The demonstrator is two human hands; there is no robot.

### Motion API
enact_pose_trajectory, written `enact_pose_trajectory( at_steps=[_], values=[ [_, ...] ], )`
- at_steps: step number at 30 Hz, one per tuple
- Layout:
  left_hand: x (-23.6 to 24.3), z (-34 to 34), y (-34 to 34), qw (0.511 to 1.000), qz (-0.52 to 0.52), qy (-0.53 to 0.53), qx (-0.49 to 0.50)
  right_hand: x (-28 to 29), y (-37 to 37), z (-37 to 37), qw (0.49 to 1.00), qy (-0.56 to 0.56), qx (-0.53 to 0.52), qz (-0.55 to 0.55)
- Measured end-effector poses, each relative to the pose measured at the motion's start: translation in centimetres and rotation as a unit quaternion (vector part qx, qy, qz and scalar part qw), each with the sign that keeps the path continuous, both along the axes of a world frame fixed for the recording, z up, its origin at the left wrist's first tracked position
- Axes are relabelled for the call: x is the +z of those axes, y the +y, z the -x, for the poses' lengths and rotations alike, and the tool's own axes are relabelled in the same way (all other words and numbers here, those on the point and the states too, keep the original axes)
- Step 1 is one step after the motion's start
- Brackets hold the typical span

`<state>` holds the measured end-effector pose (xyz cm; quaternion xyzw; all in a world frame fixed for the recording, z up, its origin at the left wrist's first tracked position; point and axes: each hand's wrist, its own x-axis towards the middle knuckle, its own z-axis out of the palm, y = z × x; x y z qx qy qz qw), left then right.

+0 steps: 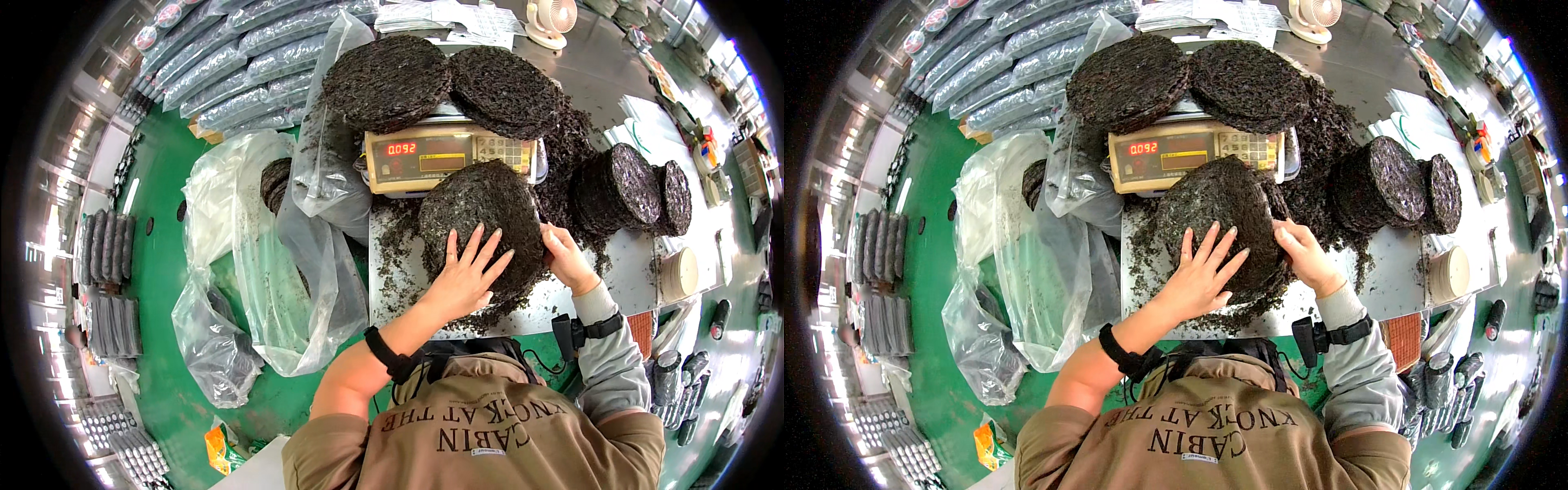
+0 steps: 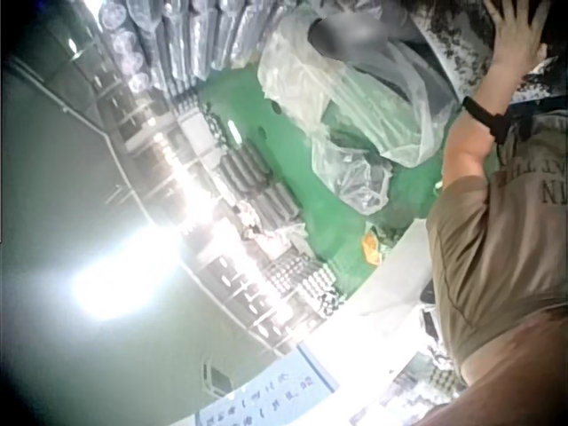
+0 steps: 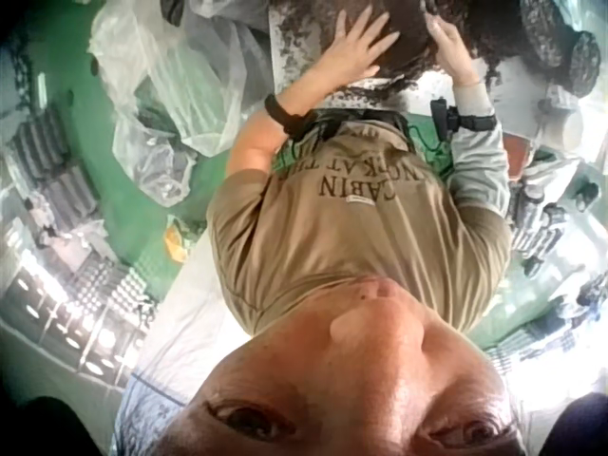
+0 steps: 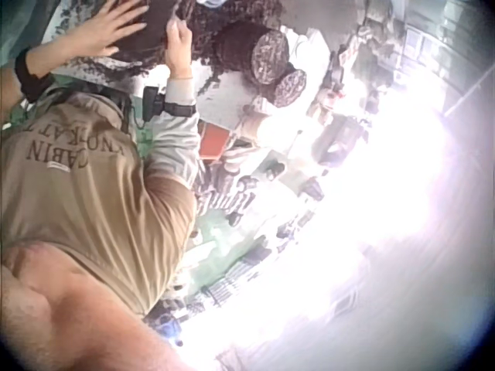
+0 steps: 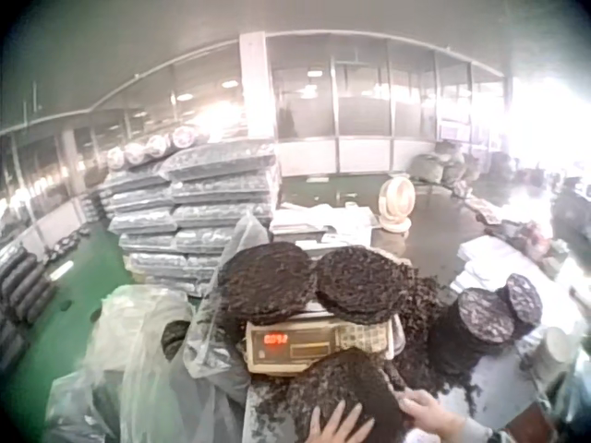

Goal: The person repeatedly picks up dark, compressed circular discs from a plastic bag and places them onto a digital scale. They adjust the discs on the scale to ensure stability and then remove them to place them into a stack on the table. This process is repeated multiple times throughout the clip.

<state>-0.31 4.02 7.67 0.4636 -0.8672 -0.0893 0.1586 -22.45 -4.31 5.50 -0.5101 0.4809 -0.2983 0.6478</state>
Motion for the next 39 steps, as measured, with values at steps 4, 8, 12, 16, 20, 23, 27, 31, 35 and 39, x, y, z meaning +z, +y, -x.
enact_pose_trajectory(
  at_steps=[4, 8, 12, 16, 20, 23, 27, 31, 35, 39],
  values=[
    [0.2, 0.0, -0.1, 0.999, -0.005, 0.017, 0.036, 2.0, 0.0, -0.6, 0.971, -0.21, 0.01, -0.112],
    [1.5, 3.0, 0.0, 0.986, -0.035, 0.09, 0.135, 0.4, -0.2, 0.0, 0.971, -0.154, 0.171, 0.065],
    [3.8, 3.2, -0.6, 0.973, -0.048, 0.153, 0.164, 1.9, -0.7, -0.1, 0.969, -0.182, 0.168, -0.001],
    [8.3, -0.4, 0.8, 0.919, 0.066, 0.304, 0.242, 3.8, -1.1, -0.7, 0.961, -0.242, 0.083, -0.104],
    [10.1, -3.5, -0.7, 0.624, 0.047, 0.716, 0.308, 1.9, -2.0, 0.4, 0.963, -0.242, 0.036, -0.11],
    [10.1, -5.2, -1.5, 0.539, 0.033, 0.766, 0.348, 1.5, -2.3, 0.2, 0.971, -0.225, 0.034, -0.08],
    [9.1, -7.1, -1.8, 0.453, -0.127, 0.836, 0.281, 3.0, -2.4, 0.4, 0.95, -0.278, 0.041, -0.139],
    [3.7, -3.5, -3.9, 0.477, -0.258, 0.706, 0.456, 2.0, -2.3, -0.1, 0.939, -0.32, -0.028, -0.126],
    [-1.6, -3.8, -3.7, 0.494, -0.245, 0.714, 0.431, 4.4, -2.5, -1.2, 0.96, -0.273, -0.003, -0.07],
    [5.0, -3.0, -3.2, 0.63, -0.076, 0.696, 0.337, 5.3, -5.6, 0.3, 0.974, -0.188, -0.053, 0.112]
  ],
)
